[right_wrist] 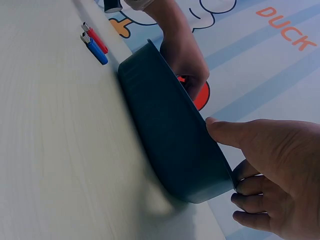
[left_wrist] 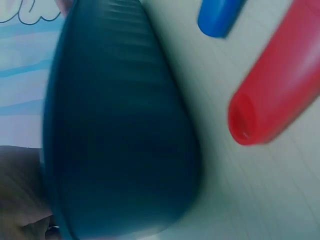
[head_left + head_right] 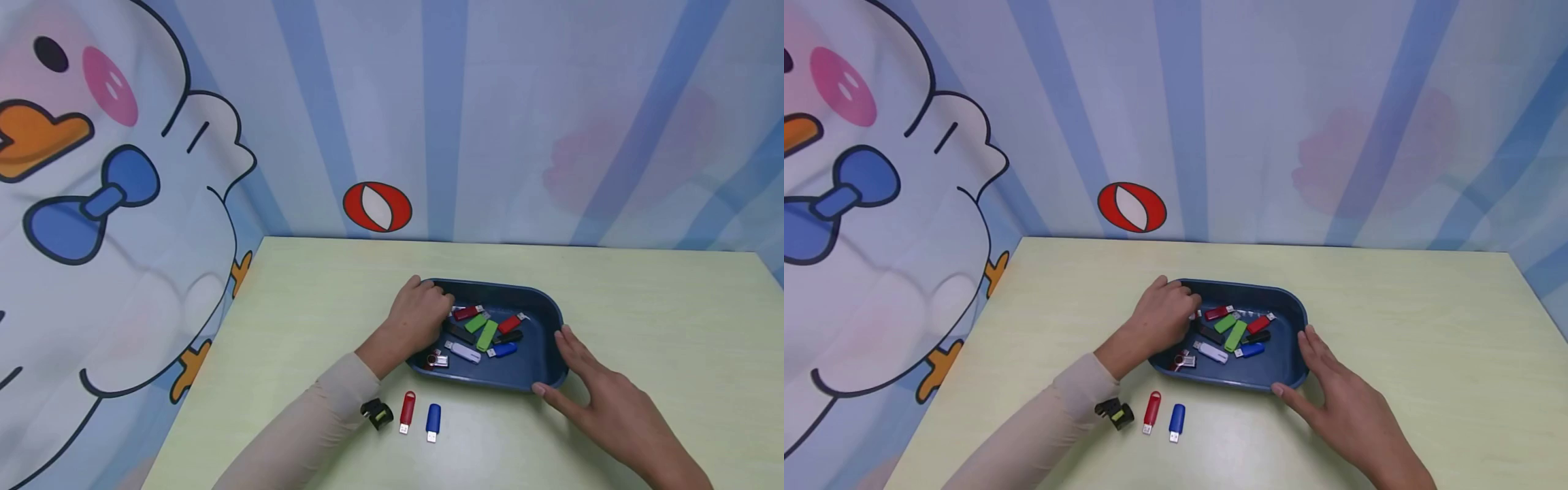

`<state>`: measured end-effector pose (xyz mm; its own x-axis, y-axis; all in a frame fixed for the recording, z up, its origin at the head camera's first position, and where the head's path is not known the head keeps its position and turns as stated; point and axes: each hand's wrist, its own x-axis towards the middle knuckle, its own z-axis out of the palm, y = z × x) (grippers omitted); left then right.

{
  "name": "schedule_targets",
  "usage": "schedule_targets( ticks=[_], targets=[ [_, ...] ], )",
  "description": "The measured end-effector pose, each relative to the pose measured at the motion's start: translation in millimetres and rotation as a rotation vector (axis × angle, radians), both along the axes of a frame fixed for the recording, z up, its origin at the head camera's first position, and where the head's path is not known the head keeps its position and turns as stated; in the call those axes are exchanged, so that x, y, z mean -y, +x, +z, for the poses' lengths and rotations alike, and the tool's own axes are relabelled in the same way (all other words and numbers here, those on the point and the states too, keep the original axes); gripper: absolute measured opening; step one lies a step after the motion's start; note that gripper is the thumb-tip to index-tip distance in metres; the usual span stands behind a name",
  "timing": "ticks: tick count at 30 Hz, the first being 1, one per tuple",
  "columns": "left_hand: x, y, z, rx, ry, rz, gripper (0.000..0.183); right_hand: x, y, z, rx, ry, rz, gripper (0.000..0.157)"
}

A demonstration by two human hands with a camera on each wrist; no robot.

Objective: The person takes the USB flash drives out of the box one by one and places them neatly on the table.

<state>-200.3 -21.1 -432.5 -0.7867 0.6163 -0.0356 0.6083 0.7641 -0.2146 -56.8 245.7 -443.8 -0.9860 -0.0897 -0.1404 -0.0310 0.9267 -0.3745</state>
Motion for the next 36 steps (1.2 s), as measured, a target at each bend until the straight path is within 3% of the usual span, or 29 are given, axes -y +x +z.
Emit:
schedule_targets(
  ticks=[12,36],
  targets=[
    [4,16.0,17.1,-0.057,0.112,-0.003,0.034,1,-0.9,1.3,-0.005,-0.017,0.005,0.110],
    [11,40.7,34.6,0.019,0.348,0.051,0.038,0,0.9,0.5,-0.004,-0.027,0.009,0.108]
  ],
)
